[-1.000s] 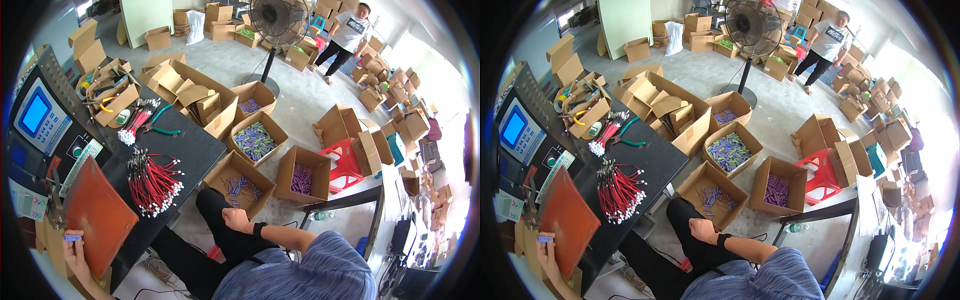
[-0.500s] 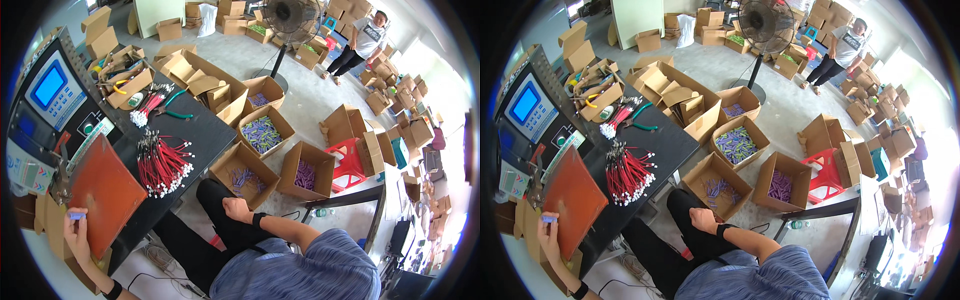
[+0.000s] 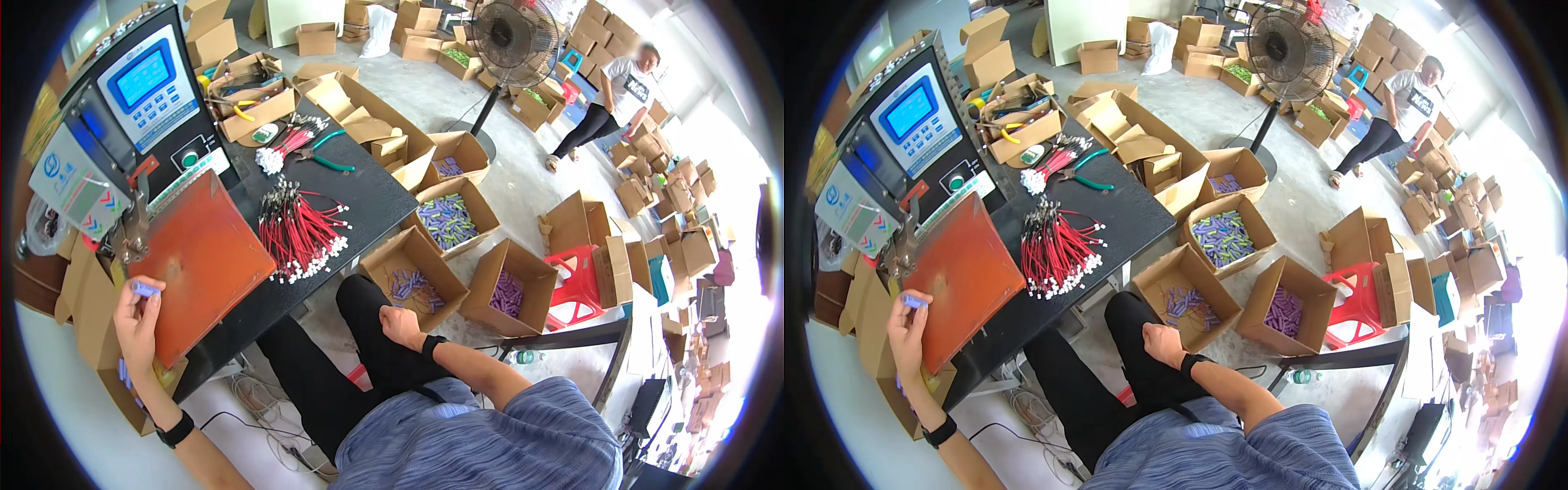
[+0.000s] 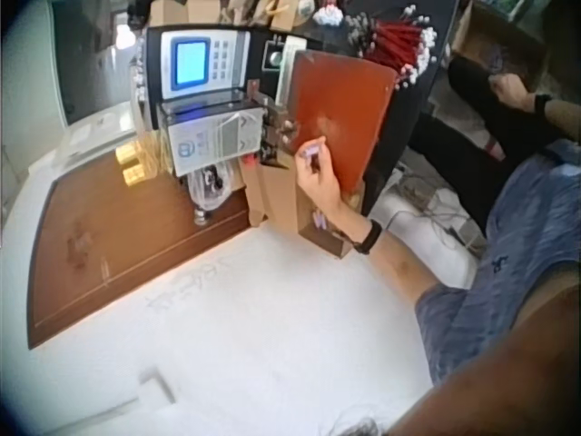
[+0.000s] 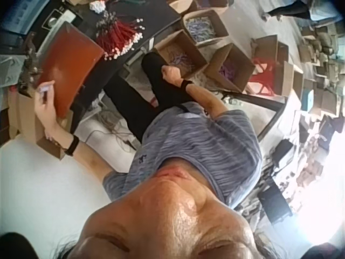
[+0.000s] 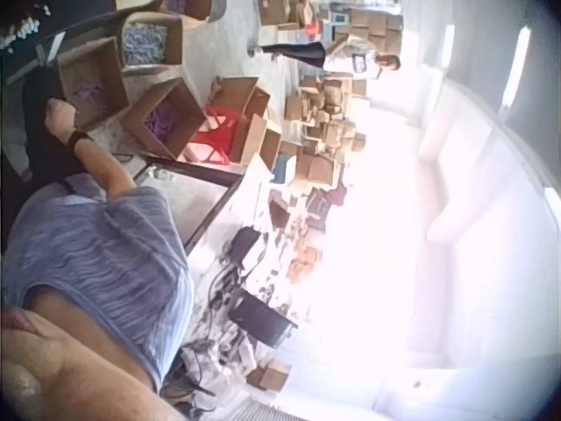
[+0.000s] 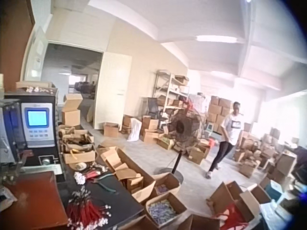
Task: Spot welding battery cells into a multi-cell pack using an industrial welding machine.
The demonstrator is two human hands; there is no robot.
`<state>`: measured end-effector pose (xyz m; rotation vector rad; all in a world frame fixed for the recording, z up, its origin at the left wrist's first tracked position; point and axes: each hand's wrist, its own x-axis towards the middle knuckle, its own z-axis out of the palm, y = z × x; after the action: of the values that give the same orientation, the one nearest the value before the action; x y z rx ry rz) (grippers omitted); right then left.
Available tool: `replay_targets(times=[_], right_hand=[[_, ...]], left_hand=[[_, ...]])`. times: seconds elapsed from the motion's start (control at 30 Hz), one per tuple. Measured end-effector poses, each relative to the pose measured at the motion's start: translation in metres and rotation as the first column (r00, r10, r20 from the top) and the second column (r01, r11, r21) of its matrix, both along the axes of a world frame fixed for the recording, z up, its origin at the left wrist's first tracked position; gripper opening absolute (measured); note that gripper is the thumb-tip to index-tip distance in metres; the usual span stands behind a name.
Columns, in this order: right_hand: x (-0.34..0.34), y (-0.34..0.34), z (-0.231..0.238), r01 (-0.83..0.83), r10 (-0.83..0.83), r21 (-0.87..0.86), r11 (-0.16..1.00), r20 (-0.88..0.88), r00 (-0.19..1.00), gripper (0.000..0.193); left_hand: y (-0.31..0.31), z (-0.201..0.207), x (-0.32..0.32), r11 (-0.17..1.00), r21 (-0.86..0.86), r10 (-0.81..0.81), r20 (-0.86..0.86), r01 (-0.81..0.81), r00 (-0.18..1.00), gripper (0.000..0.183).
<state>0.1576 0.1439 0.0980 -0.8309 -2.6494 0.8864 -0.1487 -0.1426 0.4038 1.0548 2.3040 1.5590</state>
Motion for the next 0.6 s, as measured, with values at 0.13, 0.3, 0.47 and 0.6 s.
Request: replay_targets(times=[0.13,0.3,0.47,0.6], right_hand=[[0.002,0.000,0.003,0.021,-0.022,0.018,1.000,0.022,1.000,0.009],[0.005,-0.004,0.009,-0.002,0.002,-0.012,1.000,0.005,1.000,0.009],[0.015,-0.019,0.017,-0.078,0.077,-0.029,0.997,-0.012,0.997,0.009],[0.022,-0.024,0.023,-0.119,0.119,-0.023,0.993,0.015,0.993,0.008]], left_hand=[[0.005,-0.003,-0.001,0.999,0.038,-0.010,0.024,0.009,1.000,0.011],[0.004,-0.003,-0.003,0.998,0.058,-0.032,0.046,0.030,0.998,0.011],[-0.003,-0.005,-0.003,0.994,0.107,-0.034,0.031,0.031,0.999,0.010],[-0.001,0.000,0.000,0.993,0.113,-0.032,0.004,0.031,0.999,0.009]])
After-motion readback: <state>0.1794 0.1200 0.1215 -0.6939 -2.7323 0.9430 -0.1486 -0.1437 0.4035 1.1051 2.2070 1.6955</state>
